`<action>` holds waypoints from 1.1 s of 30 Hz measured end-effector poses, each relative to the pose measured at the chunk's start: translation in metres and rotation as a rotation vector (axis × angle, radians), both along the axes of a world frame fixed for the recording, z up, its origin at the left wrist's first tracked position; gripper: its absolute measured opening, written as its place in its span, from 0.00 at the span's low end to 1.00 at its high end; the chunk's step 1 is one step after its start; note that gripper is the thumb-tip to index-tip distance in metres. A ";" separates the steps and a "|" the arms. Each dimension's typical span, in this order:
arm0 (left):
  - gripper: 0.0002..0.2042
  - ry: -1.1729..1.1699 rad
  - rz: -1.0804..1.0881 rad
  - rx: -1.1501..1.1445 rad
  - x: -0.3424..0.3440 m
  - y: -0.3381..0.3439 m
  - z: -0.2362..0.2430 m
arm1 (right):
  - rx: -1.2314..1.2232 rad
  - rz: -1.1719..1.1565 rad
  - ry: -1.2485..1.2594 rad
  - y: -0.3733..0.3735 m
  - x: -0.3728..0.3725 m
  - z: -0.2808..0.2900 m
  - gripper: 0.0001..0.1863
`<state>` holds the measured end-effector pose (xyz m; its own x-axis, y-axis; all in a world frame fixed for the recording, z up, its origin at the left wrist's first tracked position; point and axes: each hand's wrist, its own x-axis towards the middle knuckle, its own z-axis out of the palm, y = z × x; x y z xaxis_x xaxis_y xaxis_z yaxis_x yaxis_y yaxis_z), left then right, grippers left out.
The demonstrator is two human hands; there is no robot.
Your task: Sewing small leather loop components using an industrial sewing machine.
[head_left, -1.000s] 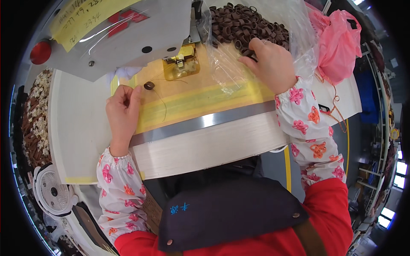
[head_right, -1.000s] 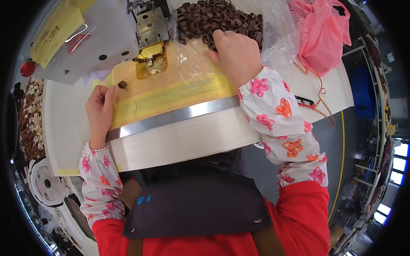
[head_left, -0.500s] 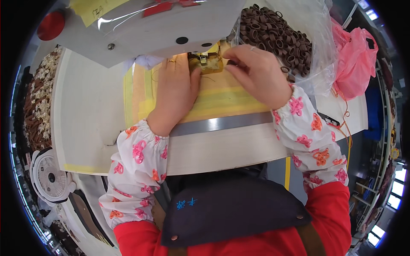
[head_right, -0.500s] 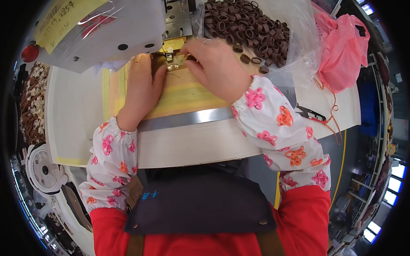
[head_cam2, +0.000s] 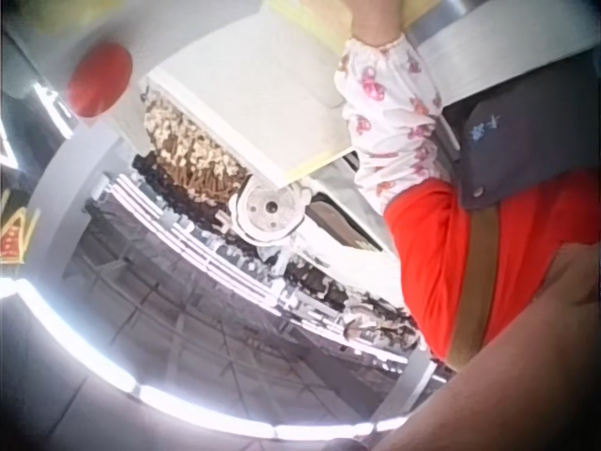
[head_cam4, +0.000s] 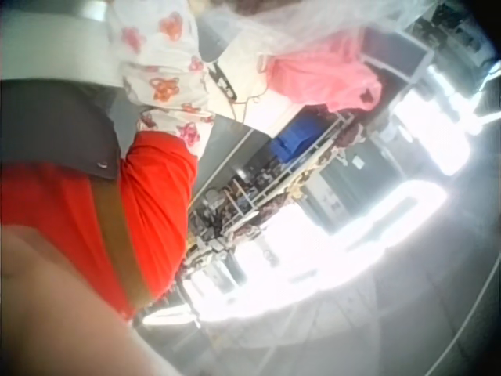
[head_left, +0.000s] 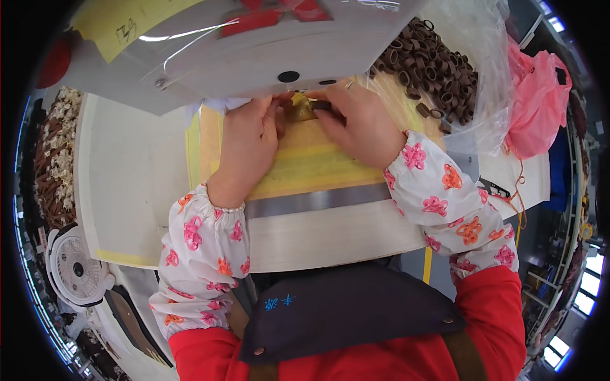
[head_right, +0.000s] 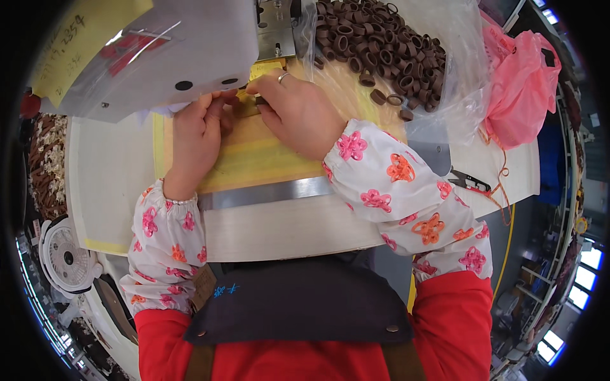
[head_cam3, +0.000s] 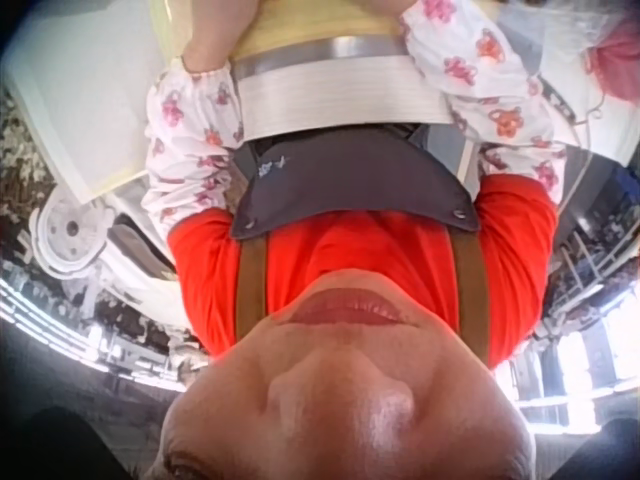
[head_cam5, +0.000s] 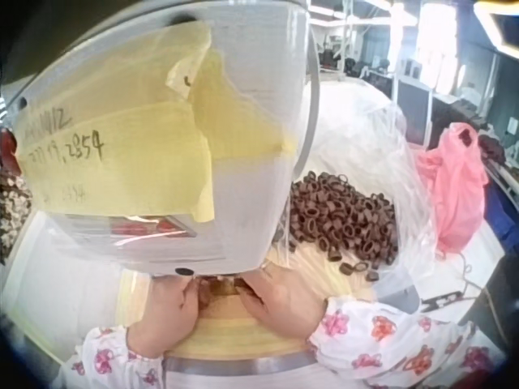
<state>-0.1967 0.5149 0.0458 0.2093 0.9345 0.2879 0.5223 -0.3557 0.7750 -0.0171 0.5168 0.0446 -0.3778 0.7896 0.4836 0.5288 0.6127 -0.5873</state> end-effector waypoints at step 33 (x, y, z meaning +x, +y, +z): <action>0.07 0.071 -0.059 0.029 0.008 0.001 0.001 | -0.152 -0.054 0.104 0.001 -0.002 0.000 0.08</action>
